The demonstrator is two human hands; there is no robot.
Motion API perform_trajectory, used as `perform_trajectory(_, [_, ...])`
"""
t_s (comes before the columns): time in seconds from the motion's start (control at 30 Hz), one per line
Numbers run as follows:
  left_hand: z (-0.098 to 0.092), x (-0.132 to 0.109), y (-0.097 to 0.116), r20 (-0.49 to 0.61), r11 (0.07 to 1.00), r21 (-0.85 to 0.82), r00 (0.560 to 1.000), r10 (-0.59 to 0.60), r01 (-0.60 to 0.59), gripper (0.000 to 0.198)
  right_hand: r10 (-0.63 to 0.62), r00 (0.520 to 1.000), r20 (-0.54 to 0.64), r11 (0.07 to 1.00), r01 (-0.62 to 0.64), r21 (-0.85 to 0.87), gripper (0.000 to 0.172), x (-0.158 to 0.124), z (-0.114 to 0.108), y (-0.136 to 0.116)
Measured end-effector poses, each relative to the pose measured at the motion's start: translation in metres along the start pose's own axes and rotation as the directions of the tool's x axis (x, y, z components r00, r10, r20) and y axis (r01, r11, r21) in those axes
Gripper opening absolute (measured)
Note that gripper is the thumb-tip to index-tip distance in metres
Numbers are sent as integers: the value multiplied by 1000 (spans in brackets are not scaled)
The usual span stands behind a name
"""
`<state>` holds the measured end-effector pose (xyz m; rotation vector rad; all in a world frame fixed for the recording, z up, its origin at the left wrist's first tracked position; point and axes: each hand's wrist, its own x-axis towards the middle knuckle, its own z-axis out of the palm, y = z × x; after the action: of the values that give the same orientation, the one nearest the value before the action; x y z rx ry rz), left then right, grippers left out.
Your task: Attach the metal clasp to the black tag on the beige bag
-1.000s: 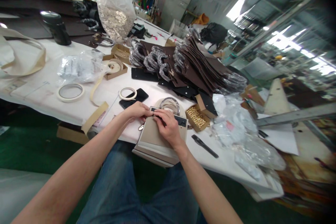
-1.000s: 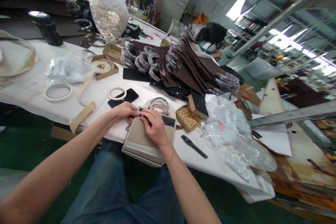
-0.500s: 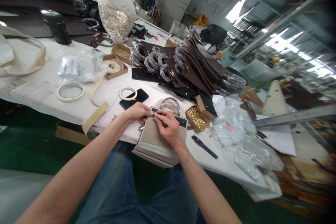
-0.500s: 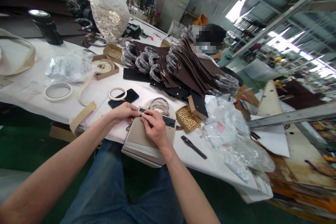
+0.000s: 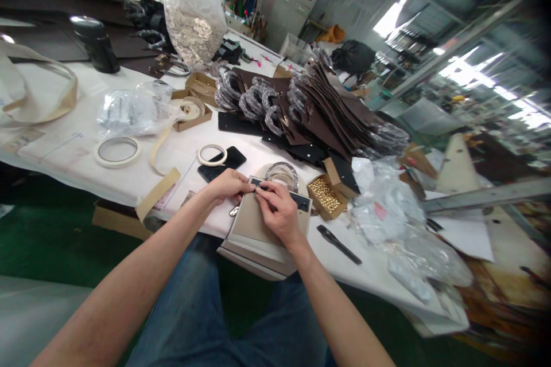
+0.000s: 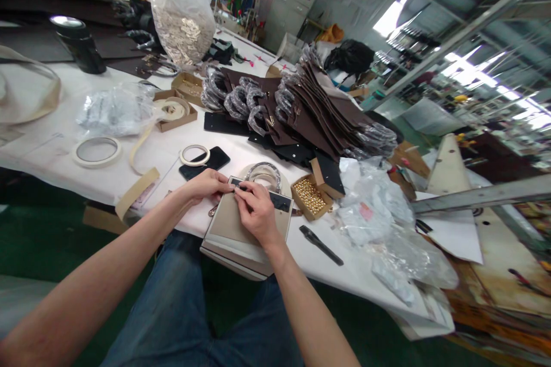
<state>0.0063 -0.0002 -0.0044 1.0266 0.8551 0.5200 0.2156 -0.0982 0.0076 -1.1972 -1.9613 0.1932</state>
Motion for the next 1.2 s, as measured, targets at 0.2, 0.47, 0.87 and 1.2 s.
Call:
perform_trajectory(0.2, [-1,2,-3,-18,1000,15,1000,0,0,37,-6,1000,1,1000,6,-15,31,2,-1,-2])
perform_trajectory(0.47, [-4,4,4,57,998,-41,997,-53,56,40,1,1000,-18,1000,-1,-18,25,1,-2,-3])
perform_trajectory(0.87, [-5,11,-1,60,998,-47,997,-44,47,45,1,999,-53,1000,-2,-14,25,2,-2,-3])
perform_trajectory(1.2, [-2,11,-4,9,999,-36,1000,-18,19,37,-30,999,-39,999,29,-26,29,3,-1,-3])
